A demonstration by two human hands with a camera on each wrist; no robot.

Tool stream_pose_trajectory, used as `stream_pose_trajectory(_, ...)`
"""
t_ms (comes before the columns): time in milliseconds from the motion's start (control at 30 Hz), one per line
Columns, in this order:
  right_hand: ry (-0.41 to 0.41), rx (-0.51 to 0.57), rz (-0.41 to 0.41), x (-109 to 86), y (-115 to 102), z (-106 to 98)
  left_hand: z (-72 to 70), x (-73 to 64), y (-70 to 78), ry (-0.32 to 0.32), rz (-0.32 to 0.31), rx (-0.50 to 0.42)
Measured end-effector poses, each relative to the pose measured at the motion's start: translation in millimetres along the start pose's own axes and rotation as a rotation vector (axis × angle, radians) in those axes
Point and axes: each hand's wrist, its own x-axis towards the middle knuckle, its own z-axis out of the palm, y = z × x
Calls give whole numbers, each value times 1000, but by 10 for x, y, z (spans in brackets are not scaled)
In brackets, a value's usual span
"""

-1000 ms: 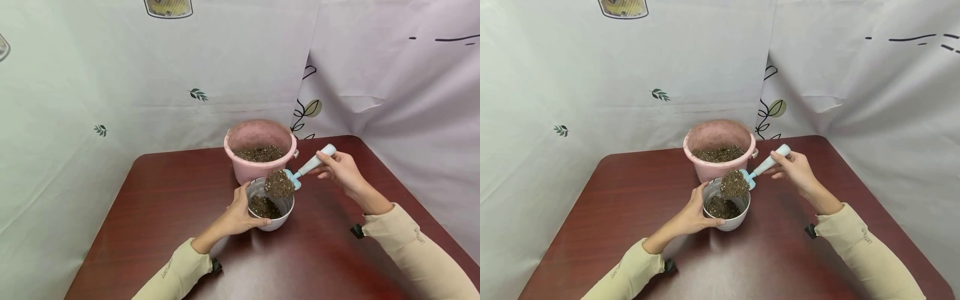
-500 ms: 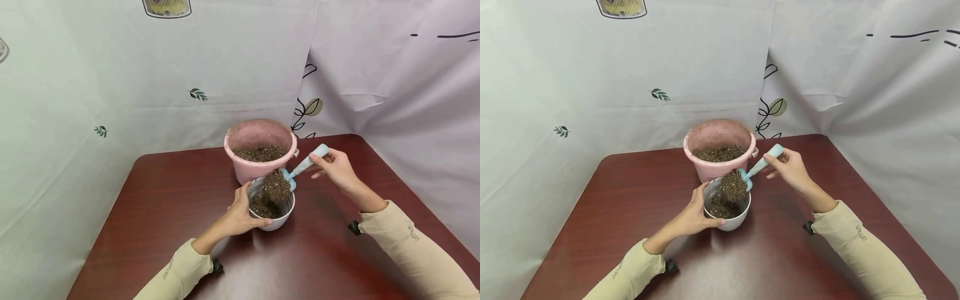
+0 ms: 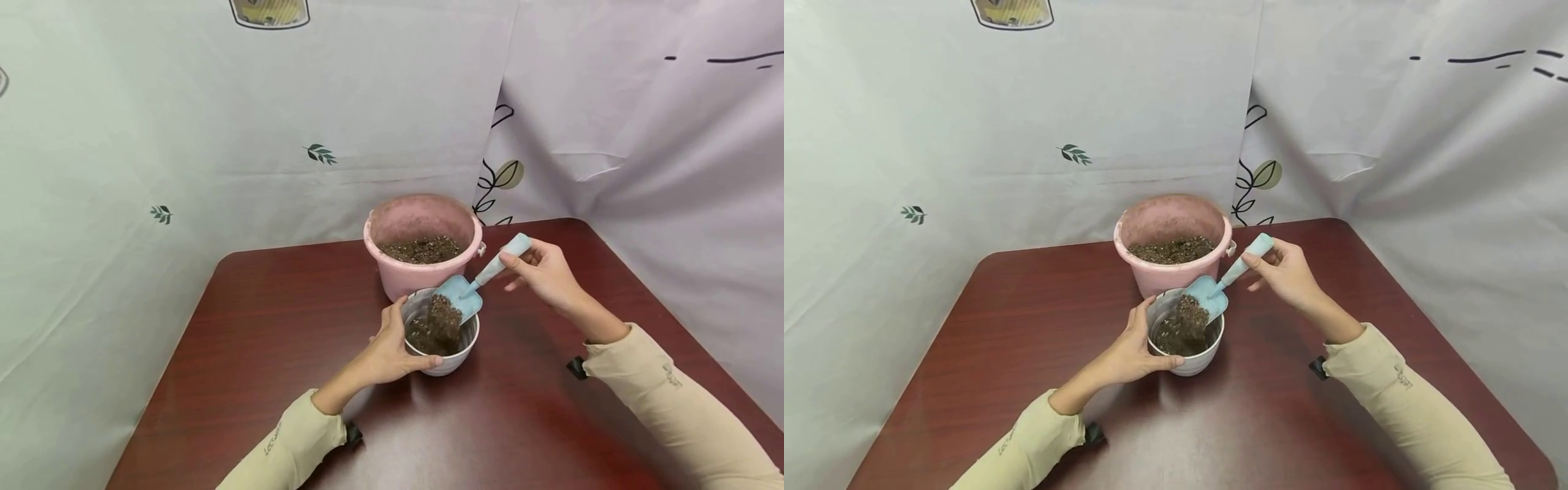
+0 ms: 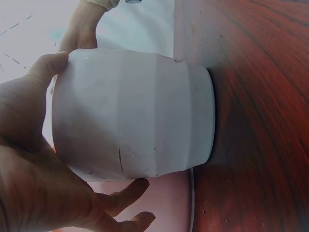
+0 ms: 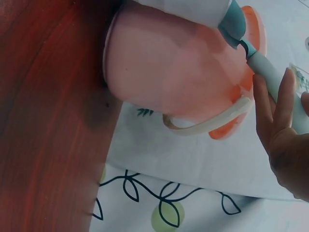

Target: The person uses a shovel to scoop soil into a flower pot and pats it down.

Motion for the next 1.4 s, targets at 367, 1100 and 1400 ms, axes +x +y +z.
stream_pose_trajectory(367, -65, -60, -170, 2, -71, 37, -6, 6, -13, 13, 9, 12)
stream_pose_trajectory(1100, -280, -31, -235, -43, -115, -2, 5, -22, -23, -25, 2, -2)
stream_pose_trajectory(1400, -45, 252, -55, 110, -343, 4, -21, 0, -6, -22, 12, -10)
